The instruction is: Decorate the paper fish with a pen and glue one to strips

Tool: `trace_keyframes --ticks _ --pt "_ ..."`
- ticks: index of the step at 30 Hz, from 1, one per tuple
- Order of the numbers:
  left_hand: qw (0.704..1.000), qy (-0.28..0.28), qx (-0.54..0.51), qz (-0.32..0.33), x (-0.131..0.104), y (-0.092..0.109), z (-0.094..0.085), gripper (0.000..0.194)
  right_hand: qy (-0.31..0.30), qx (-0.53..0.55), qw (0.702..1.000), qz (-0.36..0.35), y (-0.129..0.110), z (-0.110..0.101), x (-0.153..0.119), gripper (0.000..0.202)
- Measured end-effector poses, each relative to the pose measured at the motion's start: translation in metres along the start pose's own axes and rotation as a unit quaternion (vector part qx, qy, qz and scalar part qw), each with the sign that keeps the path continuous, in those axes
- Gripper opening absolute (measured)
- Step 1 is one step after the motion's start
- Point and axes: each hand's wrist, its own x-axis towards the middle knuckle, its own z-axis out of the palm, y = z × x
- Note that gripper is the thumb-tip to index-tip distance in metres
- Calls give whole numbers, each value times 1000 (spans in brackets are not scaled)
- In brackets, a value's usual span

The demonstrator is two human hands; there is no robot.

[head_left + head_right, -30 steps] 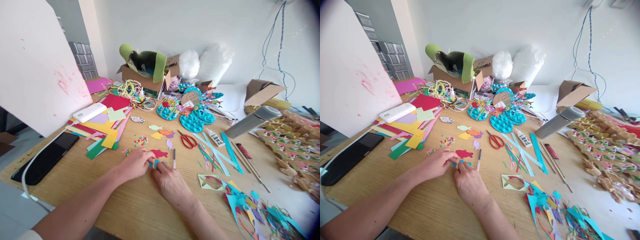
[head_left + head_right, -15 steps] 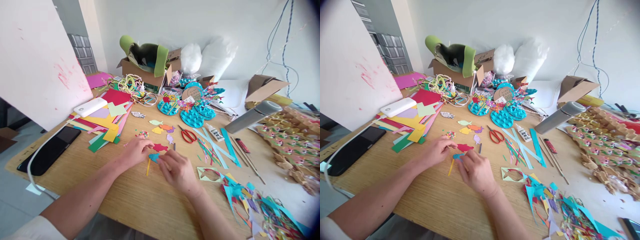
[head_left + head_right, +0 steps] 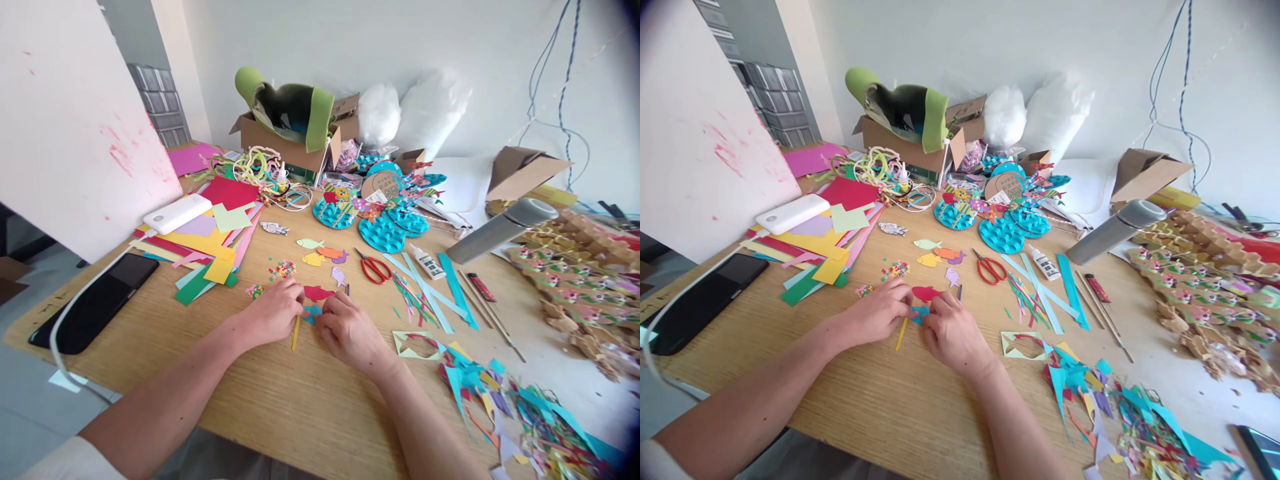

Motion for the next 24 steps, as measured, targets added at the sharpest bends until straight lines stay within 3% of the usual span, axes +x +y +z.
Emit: trace_keyframes --ticks 6,8,10,13,15,17,20,24 --pt "1000 9 -11 7 -1 0 1 29 12 5 1000 9 0 1 0 22" --pt "1000 10 -13 7 -1 1 1 29 41 11 999 26 3 0 0 22" --pt "1000 9 -19 7 0 1 1 29 94 -3 992 83 8 -2 -2 22" --pt "999 8 -34 9 1 1 1 35 124 -66 960 241 17 -7 -3 23" --pt "999 9 -39 9 1 0 1 38 74 -95 935 335 20 -9 -3 28" --pt "999 13 -41 10 2 0 2 39 -5 -98 921 376 20 -10 -2 36" --pt "999 24 -44 11 2 -1 3 36 -84 -91 921 369 17 -8 0 37" --pt "997 40 -58 10 2 -3 3 36 -105 -88 922 363 14 -8 1 45"
